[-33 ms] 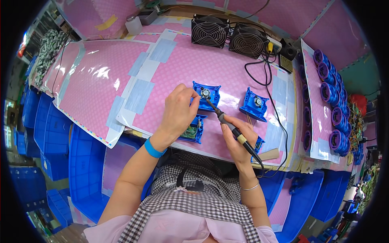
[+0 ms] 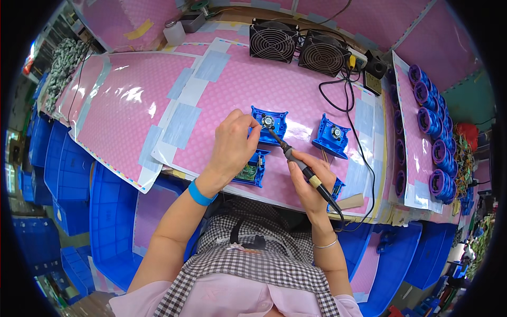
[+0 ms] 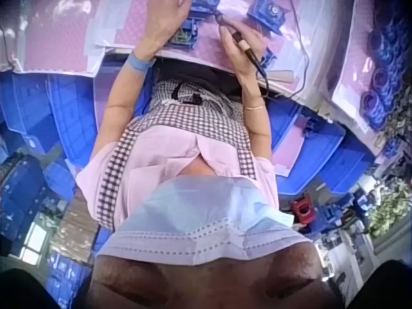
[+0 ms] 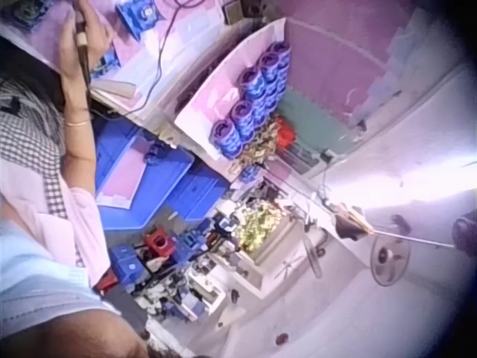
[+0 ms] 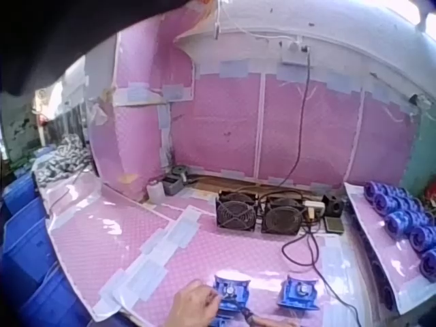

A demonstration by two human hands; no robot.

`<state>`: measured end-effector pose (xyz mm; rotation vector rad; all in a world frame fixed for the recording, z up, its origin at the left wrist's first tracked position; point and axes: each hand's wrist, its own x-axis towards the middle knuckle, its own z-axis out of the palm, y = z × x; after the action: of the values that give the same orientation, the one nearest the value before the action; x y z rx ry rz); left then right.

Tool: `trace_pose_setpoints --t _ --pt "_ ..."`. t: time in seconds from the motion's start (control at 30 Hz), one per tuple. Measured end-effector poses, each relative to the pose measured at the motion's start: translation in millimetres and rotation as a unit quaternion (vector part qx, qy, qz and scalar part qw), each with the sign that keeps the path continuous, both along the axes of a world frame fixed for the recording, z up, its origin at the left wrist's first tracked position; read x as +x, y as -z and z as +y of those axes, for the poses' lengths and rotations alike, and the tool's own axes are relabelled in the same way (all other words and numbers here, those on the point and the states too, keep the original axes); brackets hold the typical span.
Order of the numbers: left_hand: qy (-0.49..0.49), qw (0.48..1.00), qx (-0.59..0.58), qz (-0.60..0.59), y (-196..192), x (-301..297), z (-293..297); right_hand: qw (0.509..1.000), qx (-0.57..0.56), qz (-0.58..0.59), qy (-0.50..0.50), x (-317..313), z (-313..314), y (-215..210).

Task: Soldering components onto small electronic fans at a factory workstation.

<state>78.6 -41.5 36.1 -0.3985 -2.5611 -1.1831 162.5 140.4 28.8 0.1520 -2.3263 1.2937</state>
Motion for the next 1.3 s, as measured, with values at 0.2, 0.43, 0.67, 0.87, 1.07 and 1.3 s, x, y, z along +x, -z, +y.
trace_pose_setpoints --t 0.2,0.43,0.67,0.87,1.07,1.3 --pt "-0.005 1.0 -0.007 0.007 0.5 -0.4 1.6 1.0 0.0 -0.001 0.0 -0.2 -0.4 -1.1" --pt "0.0 1.0 -0.008 0.021 1.2 0.4 4.6 1.0 0.001 0.002 -0.005 -0.5 -0.2 0.5" --pt "-0.002 0.999 0.007 0.049 5.2 -1.9 7.2 1.0 0.011 0.001 -0.003 -0.4 -0.4 1.2" --pt "-0.004 0.999 0.012 0.04 3.8 -4.5 8.4 1.0 0.003 0.001 -0.007 -0.3 0.3 1.9" --pt "-0.008 0.999 0.022 0.025 4.4 -7.5 5.9 1.0 0.004 0.003 -0.008 -0.8 0.7 -0.7" --pt "-0.004 1.0 -0.005 0.03 4.0 -7.3 3.1 0.999 -0.005 -0.037 -0.007 -8.6 5.1 -5.4"
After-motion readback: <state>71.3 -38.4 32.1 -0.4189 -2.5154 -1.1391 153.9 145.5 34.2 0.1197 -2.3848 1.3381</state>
